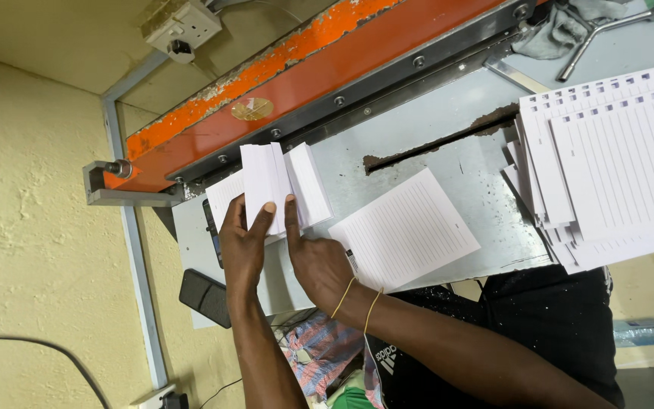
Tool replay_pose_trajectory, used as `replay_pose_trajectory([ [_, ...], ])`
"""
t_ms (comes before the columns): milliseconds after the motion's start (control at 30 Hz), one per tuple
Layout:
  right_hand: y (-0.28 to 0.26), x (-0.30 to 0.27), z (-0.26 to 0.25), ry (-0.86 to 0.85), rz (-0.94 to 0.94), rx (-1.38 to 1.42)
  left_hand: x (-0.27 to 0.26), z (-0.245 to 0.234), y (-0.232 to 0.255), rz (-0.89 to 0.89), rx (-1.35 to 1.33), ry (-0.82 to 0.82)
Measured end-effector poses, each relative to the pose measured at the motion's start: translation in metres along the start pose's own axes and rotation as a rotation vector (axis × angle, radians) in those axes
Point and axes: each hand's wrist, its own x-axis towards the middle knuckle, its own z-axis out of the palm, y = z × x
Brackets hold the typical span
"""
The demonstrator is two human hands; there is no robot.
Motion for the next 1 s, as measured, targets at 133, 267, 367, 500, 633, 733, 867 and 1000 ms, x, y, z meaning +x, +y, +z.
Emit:
replay_pose_trajectory([
  [133, -0.001, 0.002, 0.014, 0.164, -0.023, -0.226, -0.001, 0.000, 0.008, -0.015, 0.017, -0.003],
  [267, -0.001, 0.005, 0.016, 0.301, -0.048, -0.440, 0.001, -0.001, 0.003, -0.016, 0.005, -0.007],
  [367, -0.001, 0.007, 0.018, 0.325, -0.059, -0.490, -0.001, -0.001, 0.006, -0.009, 0.010, -0.010],
  [500, -0.007, 0.009, 0.016, 0.353, -0.039, -0.650, -0.003, -0.001, 0.013, -0.007, 0.037, -0.010],
  [633, -0.011, 0.010, 0.014, 0.367, -0.044, -0.703, -0.001, -0.002, 0.009, -0.008, 0.040, -0.010],
  [733, -0.013, 0.012, 0.016, 0.371, -0.025, -0.748, 0.000, -0.003, 0.006, -0.006, 0.041, -0.008],
  [867, -0.018, 0.011, 0.009, 0.315, -0.034, -0.836, 0.002, -0.004, 0.001, -0.015, 0.047, -0.015],
  [1000, -0.014, 0.017, 0.015, 0.191, -0.104, -0.882, 0.004, -0.004, -0.005, -0.013, 0.046, -0.011],
])
